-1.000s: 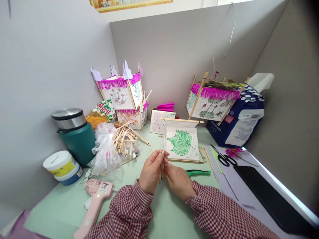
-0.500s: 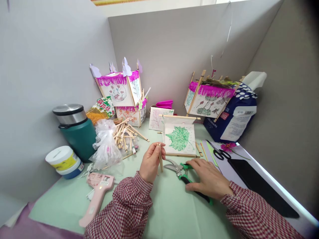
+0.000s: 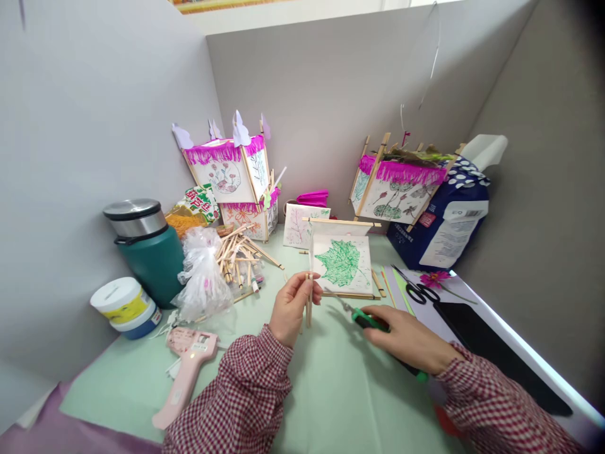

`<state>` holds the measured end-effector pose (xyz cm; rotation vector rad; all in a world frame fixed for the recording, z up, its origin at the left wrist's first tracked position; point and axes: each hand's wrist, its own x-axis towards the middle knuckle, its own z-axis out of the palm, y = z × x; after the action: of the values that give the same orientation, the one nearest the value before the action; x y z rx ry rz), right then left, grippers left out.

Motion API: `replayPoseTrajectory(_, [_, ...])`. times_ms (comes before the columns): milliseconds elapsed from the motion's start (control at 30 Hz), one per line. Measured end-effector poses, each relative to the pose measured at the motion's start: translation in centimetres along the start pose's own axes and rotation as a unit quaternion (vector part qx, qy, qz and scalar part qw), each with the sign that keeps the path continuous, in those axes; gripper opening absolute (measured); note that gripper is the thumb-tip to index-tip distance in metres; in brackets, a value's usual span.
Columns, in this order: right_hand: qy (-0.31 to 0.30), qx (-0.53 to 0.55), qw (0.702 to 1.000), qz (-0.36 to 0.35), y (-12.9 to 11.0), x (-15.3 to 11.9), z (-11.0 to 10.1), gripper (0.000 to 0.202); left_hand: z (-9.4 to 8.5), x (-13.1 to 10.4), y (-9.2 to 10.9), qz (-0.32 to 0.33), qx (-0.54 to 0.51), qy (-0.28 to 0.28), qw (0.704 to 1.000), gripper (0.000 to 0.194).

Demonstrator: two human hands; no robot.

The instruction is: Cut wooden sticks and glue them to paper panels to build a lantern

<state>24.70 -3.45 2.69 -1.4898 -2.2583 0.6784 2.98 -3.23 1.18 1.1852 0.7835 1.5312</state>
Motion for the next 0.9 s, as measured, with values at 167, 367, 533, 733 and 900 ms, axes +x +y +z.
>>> replayPoseTrajectory(167, [-0.046,0.374,0.926,0.03,0.0,-0.1,-0.7,0.04,-0.1,-0.1,0.2,-0.006,0.015,0.004,1.0,0.025])
replayPoseTrajectory(367, [-0.033,0.395,0.918,0.008,-0.2,0.2,0.3,0.044,0.1,-0.1,0.3,-0.013,0.011,-0.004,1.0,0.028])
replayPoseTrajectory(533, [-0.043,0.251,0.967,-0.029,-2.1,0.4,-0.3,0.041,0.2,-0.1,0.2,-0.016,0.0,-0.003,1.0,0.028])
replayPoseTrajectory(733, [0.058,-0.032,0.991,-0.112,-4.6,0.9,-2.0,0.05,0.4,-0.1,0.6,-0.024,0.005,-0.009,1.0,0.027])
replayPoseTrajectory(900, [0.107,-0.112,0.982,-0.107,-5.8,1.5,-3.1,0.051,0.2,-0.2,1.1,0.01,0.099,0.022,0.995,0.021])
